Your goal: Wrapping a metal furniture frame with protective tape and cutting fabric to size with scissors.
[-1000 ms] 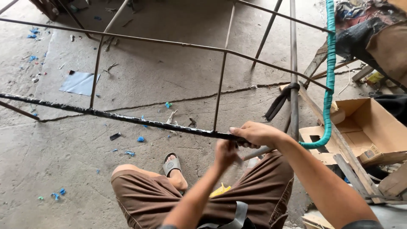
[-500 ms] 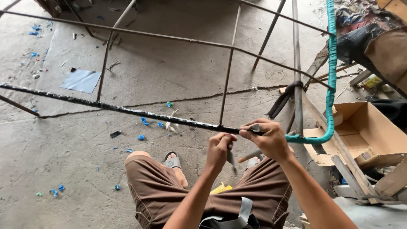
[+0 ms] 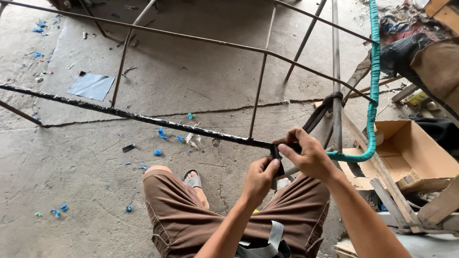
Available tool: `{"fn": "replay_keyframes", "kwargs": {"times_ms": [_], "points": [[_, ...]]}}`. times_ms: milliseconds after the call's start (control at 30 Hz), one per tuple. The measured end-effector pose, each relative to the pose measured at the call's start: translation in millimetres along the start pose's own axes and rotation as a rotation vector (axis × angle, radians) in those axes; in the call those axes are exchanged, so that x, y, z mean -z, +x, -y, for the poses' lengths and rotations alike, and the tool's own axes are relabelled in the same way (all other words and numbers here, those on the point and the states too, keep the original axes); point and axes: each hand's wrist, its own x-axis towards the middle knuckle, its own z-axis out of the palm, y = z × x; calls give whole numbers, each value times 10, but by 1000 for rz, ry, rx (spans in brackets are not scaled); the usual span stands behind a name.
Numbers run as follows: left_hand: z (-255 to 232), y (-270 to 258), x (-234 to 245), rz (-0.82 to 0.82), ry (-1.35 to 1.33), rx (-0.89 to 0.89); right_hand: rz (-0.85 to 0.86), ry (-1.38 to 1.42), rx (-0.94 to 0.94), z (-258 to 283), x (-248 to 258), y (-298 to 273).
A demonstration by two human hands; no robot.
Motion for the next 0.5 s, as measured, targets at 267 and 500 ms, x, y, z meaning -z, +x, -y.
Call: {"fn": "replay_keyframes", "kwargs": {"times_ms": [267, 500], "points": [[427, 439, 249, -2, 606, -215, 468, -281, -449, 131, -71, 462], [305, 889, 186, -181, 409, -514, 400, 145, -461, -47, 79, 564]]}}
